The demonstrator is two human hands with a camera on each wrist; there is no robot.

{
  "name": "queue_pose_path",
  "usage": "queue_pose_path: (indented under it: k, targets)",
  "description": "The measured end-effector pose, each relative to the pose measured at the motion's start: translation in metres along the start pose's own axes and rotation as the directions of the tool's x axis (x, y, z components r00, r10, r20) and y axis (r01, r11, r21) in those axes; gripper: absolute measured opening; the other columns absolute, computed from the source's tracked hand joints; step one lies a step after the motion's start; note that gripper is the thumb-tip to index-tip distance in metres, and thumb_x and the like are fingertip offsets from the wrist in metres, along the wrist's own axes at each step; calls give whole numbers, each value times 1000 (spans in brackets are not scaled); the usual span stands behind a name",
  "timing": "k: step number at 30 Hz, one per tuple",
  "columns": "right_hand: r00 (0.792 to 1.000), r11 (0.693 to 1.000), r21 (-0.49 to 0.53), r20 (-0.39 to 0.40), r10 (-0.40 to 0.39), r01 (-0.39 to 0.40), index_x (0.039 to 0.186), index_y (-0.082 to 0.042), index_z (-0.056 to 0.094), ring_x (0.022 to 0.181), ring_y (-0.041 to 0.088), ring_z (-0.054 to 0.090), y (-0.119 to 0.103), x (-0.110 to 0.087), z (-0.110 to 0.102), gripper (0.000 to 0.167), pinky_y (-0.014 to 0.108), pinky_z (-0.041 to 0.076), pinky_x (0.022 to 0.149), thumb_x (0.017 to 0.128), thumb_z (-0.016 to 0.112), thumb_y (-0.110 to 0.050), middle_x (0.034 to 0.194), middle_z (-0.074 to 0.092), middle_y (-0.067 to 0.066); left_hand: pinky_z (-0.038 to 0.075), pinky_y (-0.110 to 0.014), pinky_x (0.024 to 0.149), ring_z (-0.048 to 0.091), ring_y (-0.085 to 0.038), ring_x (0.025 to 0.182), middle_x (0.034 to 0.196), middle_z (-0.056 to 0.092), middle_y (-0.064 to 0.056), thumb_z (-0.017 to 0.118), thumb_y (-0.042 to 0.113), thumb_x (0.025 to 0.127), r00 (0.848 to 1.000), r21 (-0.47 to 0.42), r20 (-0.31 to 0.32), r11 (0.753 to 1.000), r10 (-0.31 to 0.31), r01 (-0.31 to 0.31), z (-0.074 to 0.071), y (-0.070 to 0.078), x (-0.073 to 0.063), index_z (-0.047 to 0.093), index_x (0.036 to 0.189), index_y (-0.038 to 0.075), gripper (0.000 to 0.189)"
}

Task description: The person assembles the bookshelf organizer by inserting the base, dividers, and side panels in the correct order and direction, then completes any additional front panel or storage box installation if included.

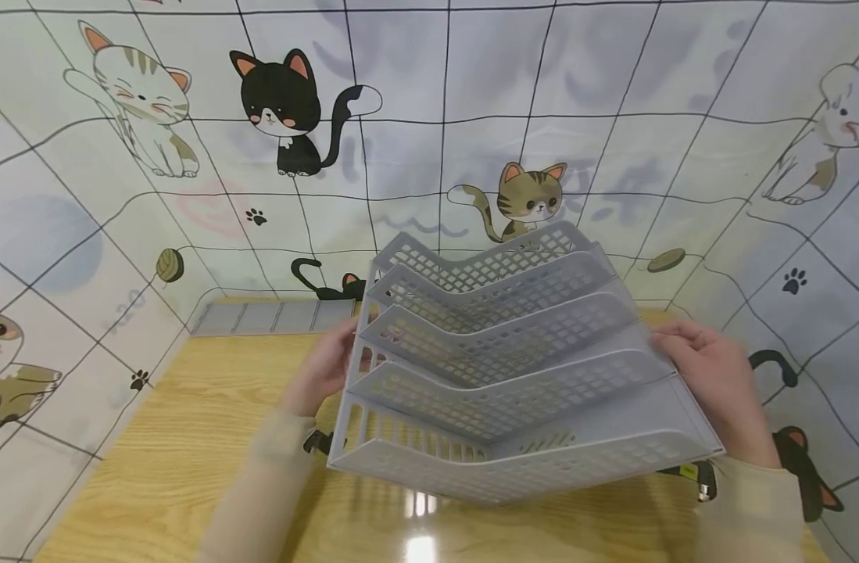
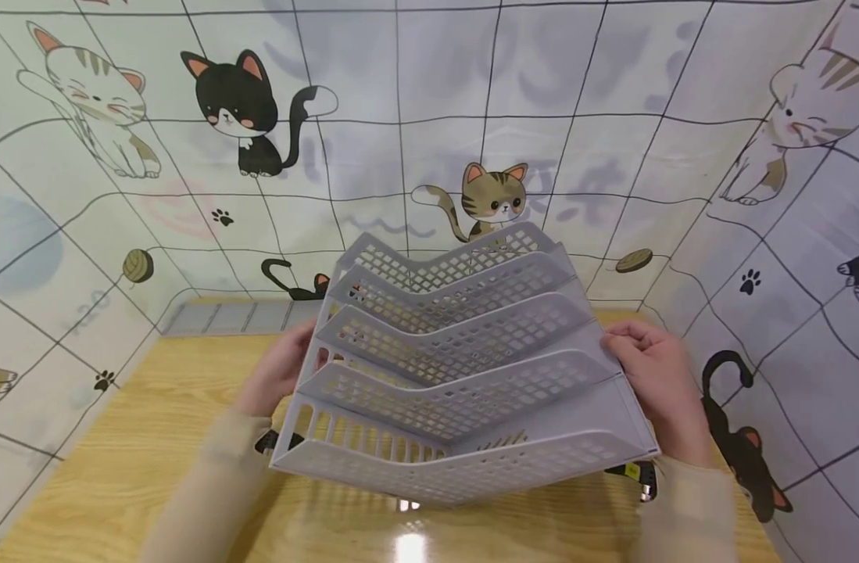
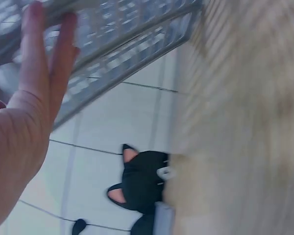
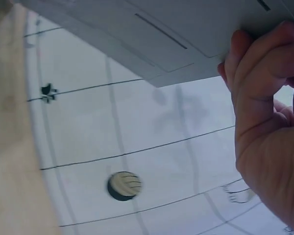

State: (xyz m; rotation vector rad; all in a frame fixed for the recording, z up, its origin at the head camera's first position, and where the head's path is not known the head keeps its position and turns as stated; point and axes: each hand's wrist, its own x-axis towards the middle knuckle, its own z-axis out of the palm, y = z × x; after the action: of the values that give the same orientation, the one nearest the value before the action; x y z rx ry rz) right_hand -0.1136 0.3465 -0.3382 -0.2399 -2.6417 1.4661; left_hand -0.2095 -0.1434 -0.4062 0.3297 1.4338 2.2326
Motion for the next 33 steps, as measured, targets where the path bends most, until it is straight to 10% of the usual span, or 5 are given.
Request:
queue_pose_path:
  k: [5,11,20,29,33]
  targets:
    - [997,999,-21,-66,-27,25,108,-16,70,63,14,70,-15,-8,-13,20,33,56,52,105,61,-34,78,71,-25,62,-36,76,73,-18,88,106,74,-5,31,26,115,999,132,-18,991,28,-26,-3,2,-5,62,126,-2,44]
    - [998,997,-54,-50,-49,46,112,-12,68,64,14,70,-31,-9,-26,26,32,56,53,104,63,-36,81,72,-23,61,-39,81,71,-21,84,102,72,-9,42,12,110,993,411,-113,909,-26,71,6,-11,-3,52,141,-12,40]
    - [982,984,96,-132,-135,148,121,-24,69,72,2,68,-37,-10,-9,18,24,57,55,105,63,-29,90,69,-22,56,-27,69,67,-19,78,109,70,-13,42,11,111,974,467,-215,869,-69,165,2,-23,4,51,144,-10,41]
    - [983,818,546,-68,-170,179,150,-11,54,97,12,75,-33,-35,6,43,30,62,69,109,53,-25,130,70,-4,58,-27,64,66,-13,69,90,74,-13,54,11,107,954,580,-297,789,-28,204,5,-45,15,67,127,-10,31]
    - [927,752,567,-60,-370,336,155,-1,42,113,17,70,-26,-43,11,48,29,61,79,114,36,-25,147,59,7,60,-34,66,65,-15,67,88,73,-18,53,10,106,947,626,-321,747,-16,225,11,-51,19,70,122,-9,30]
